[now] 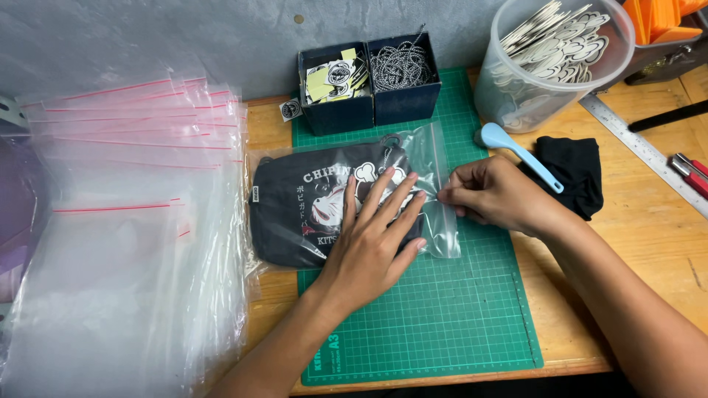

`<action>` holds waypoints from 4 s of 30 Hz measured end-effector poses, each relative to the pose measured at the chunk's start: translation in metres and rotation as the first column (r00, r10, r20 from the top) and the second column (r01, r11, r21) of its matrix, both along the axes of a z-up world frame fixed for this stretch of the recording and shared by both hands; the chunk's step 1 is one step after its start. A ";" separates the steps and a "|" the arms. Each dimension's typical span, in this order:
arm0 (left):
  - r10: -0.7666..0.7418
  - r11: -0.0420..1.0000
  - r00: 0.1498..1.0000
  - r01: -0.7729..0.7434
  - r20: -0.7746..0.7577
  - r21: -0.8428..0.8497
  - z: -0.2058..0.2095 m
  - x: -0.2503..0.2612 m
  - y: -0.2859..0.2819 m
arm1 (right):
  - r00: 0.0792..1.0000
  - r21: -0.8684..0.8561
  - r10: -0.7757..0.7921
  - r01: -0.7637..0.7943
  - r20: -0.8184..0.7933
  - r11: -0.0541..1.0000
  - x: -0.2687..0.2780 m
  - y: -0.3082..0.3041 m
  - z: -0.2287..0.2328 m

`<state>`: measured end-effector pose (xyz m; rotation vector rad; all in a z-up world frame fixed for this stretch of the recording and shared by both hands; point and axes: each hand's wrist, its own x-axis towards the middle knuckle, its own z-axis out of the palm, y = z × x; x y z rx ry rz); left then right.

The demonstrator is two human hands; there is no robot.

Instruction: The person adjusts the strap of a black crossbody bag and uses a small blue brush to clean its surface. They then attach a decorative keychain to the bag's zipper and place the entire assembly into a clear plastic zip-lock bag.

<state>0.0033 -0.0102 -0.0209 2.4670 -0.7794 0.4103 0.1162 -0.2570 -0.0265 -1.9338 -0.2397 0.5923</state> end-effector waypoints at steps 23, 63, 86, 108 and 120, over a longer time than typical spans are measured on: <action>-0.014 0.999 1.000 0.015 -0.010 0.032 0.003 -0.002 0.000 | 0.994 -0.076 -0.060 0.067 0.091 0.995 0.002 -0.006 -0.009; 0.412 0.855 0.903 -0.338 -0.120 0.393 0.008 0.023 0.070 | 0.494 -0.497 0.471 -0.089 0.731 0.863 -0.027 0.067 -0.001; 0.401 0.871 0.885 -0.288 -0.238 0.397 0.013 0.028 0.073 | 0.584 -0.462 0.399 -0.047 0.707 0.886 -0.031 0.073 -0.006; -0.102 0.958 0.995 0.101 -0.010 0.268 0.006 0.018 0.005 | 0.578 -0.319 0.279 -0.034 0.767 0.947 0.009 -0.018 -0.024; -0.062 0.987 0.987 0.083 -0.148 0.140 0.022 0.009 -0.003 | 0.727 -0.506 0.492 -0.230 0.478 0.831 -0.029 -0.025 0.027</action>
